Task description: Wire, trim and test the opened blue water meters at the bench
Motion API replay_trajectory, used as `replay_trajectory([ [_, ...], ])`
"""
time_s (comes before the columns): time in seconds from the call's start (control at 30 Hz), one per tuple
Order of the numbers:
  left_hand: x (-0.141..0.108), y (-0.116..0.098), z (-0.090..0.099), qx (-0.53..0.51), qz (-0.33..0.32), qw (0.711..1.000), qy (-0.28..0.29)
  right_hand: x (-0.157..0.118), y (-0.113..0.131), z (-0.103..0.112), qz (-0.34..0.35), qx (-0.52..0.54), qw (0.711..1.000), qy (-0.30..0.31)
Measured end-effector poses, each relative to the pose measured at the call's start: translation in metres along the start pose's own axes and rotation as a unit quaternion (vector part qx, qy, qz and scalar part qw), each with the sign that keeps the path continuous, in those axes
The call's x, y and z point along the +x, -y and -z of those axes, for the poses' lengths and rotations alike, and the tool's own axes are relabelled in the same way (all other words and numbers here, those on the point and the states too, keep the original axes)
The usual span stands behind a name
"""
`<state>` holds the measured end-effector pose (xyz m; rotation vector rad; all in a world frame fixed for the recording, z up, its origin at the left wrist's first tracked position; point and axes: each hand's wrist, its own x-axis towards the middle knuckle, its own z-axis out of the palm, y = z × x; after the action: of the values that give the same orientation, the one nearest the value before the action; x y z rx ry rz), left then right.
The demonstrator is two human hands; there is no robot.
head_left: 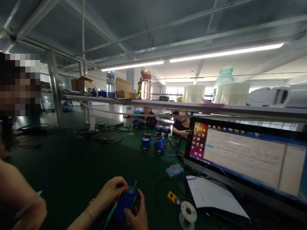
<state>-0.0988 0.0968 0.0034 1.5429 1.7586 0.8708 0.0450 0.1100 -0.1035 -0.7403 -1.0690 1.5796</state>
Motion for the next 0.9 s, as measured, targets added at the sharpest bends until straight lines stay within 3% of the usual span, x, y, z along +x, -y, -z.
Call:
replay_trajectory([
  [0.2, -0.003, 0.01, -0.002, 0.053, -0.032, 0.997, -0.04, 0.001, -0.003, 0.002, 0.032, -0.005, 0.999, 0.012],
  [0.37, -0.02, 0.055, -0.005, 0.131, -0.051, 0.971, -0.195, 0.004, -0.01, 0.003, 0.051, 0.013, 0.999, 0.014],
  [0.47, -0.029, 0.086, -0.012, 0.056, -0.03, 0.982, -0.18, 0.005, -0.013, 0.002, 0.051, 0.028, 0.998, 0.014],
  [0.57, -0.03, 0.099, -0.019, 0.049, -0.042, 0.984, -0.166, 0.005, -0.014, 0.001, 0.05, 0.043, 0.998, 0.012],
  [0.73, -0.002, 0.085, -0.021, 0.066, -0.069, 0.975, -0.203, 0.026, 0.0, 0.002, 0.034, 0.003, 0.999, 0.038],
  [0.9, 0.061, 0.073, -0.022, 0.096, -0.089, 0.967, -0.219, 0.069, 0.026, 0.002, 0.047, -0.188, 0.977, -0.094],
])
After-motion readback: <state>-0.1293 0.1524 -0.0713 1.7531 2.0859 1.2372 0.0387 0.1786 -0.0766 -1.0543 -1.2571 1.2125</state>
